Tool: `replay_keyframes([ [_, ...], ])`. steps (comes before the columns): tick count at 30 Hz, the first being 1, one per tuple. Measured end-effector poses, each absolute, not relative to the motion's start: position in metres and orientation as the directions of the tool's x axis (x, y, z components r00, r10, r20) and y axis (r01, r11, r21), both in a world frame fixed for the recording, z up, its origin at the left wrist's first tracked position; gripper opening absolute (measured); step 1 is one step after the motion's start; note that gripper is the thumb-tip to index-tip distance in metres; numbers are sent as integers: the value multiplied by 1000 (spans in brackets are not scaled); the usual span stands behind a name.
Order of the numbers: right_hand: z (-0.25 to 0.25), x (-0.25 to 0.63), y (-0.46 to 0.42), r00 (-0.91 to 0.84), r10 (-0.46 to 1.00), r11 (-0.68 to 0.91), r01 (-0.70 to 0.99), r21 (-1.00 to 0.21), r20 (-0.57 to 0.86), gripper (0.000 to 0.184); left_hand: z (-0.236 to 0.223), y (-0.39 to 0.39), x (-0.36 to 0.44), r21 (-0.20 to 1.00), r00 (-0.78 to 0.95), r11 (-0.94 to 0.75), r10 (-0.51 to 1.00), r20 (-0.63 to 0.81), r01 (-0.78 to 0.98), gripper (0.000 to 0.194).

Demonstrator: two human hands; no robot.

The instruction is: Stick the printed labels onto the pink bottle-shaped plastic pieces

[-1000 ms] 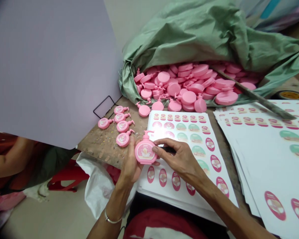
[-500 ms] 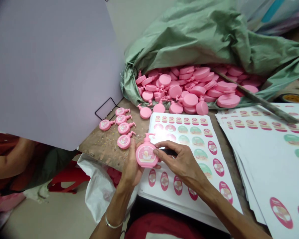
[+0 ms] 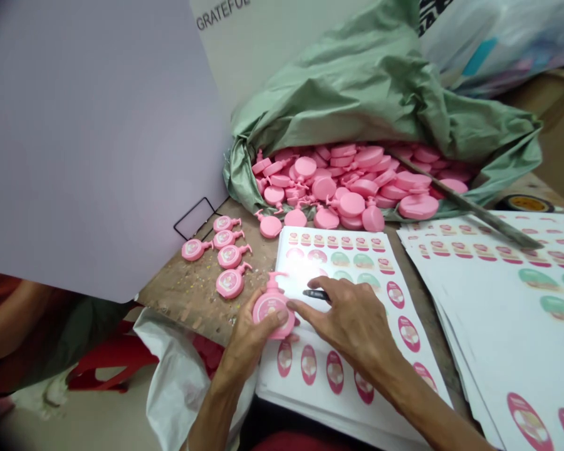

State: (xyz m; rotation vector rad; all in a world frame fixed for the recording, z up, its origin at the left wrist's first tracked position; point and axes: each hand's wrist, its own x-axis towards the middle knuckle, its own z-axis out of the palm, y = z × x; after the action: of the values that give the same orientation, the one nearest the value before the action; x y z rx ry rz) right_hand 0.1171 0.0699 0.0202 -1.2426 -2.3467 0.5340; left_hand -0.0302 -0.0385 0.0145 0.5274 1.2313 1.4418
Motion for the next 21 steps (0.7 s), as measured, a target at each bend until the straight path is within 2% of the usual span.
replay_keyframes([
  [2, 18, 113, 90, -523, 842, 506, 682, -528, 132, 41, 8, -40, -41, 900, -347, 192, 875, -338, -392, 51],
  [3, 18, 107, 102, -539, 834, 514, 678, -525, 120, 39, 4, -41, -49, 928, -429, 200, 842, -327, -315, 48],
  [5, 17, 83, 128, -554, 820, 551, 698, -457, 142, 38, -6, -41, -69, 975, -648, 213, 736, -198, -56, 42],
  [7, 13, 48, 151, -574, 800, 596, 728, -339, 172, 41, -16, -39, -93, 950, -780, 244, 626, 1, 197, 41],
  [11, 2, -25, 179, -593, 782, 622, 730, -283, 190, 52, -23, -32, -142, 838, -813, 294, 519, 264, 460, 40],
  [14, 1, -50, 185, -599, 781, 623, 720, -306, 177, 44, -15, -29, -161, 700, -755, 317, 427, 497, 640, 35],
  [16, 5, -46, 180, -598, 782, 618, 712, -333, 176, 44, -8, -28, -157, 666, -718, 284, 388, 578, 690, 33],
  [18, 9, -29, 164, -599, 781, 619, 701, -355, 177, 49, -2, -23, -138, 760, -739, 175, 444, 507, 626, 32],
  [21, 9, 10, 119, -608, 781, 599, 659, -455, 146, 50, -2, -14, -95, 960, -730, 86, 669, 142, 265, 41],
])
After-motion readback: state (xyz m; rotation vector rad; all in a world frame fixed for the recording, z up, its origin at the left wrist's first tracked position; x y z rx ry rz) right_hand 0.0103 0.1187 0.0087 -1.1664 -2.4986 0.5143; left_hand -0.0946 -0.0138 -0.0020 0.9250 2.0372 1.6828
